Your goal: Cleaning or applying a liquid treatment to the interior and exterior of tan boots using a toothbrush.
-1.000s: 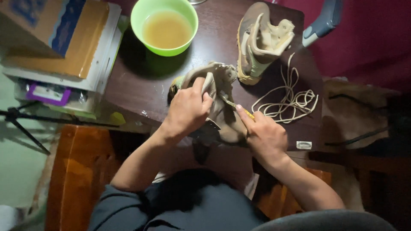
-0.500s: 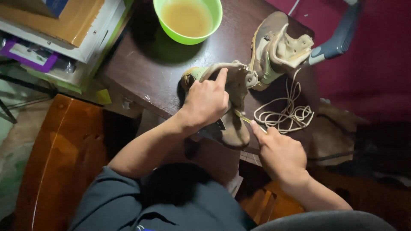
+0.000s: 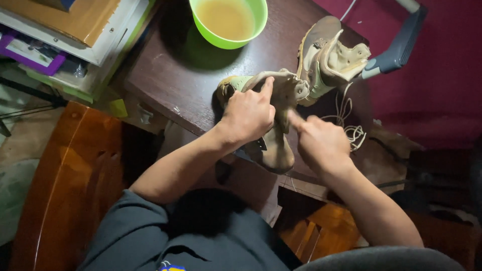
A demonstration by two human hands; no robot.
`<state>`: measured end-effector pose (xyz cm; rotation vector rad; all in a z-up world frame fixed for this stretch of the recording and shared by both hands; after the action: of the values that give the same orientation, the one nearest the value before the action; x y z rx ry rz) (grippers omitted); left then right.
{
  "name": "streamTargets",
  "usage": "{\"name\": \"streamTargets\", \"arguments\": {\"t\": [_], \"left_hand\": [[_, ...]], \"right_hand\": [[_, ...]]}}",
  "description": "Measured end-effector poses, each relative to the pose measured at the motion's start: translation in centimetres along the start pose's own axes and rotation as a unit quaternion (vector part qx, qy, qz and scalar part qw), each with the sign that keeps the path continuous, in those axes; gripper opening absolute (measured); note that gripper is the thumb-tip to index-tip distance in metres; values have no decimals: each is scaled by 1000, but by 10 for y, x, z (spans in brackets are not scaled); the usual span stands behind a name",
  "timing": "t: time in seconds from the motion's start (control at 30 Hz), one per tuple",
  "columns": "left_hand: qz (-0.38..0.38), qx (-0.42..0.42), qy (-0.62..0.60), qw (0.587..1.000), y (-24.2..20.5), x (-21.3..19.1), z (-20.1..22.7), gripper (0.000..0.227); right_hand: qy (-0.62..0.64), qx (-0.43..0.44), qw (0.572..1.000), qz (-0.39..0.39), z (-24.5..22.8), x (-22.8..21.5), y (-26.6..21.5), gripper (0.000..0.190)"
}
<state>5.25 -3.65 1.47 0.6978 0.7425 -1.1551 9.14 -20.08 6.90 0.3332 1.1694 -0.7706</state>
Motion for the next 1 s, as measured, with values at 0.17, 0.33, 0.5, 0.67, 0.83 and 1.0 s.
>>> {"name": "streamTargets", "arguments": {"t": [0.17, 0.33, 0.5, 0.67, 0.83, 1.0], "left_hand": [[10, 0, 3, 1000, 0, 8, -2, 68], [27, 6, -9, 1000, 1, 14, -2, 67], [44, 4, 0, 999, 1, 15, 0, 67], [42, 1, 0, 999, 2, 19, -2, 67], [35, -5, 3, 999, 5, 20, -2, 68], [24, -4, -13, 1000, 2, 14, 1, 67]], "right_hand": [[-25, -32, 999, 14, -11, -1, 11, 33], [-16, -48, 993, -109, -10, -14, 25, 32], [-33, -83, 995, -49, 0, 2, 30, 21], [-68, -69, 995, -39, -3, -51, 26, 21], [-27, -22, 994, -102, 8, -59, 21, 30], [-68, -53, 994, -70, 1, -65, 0, 41]]}}
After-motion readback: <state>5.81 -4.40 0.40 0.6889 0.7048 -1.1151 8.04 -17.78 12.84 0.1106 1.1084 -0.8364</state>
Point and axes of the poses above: each hand's wrist, its own y-axis towards the middle knuckle, its own x-axis out of the palm, z = x × y, the point moved 3 cm from there along y, towards the middle knuckle, and after that the axes turned 8 degrees about z, right-handed, at the moved point
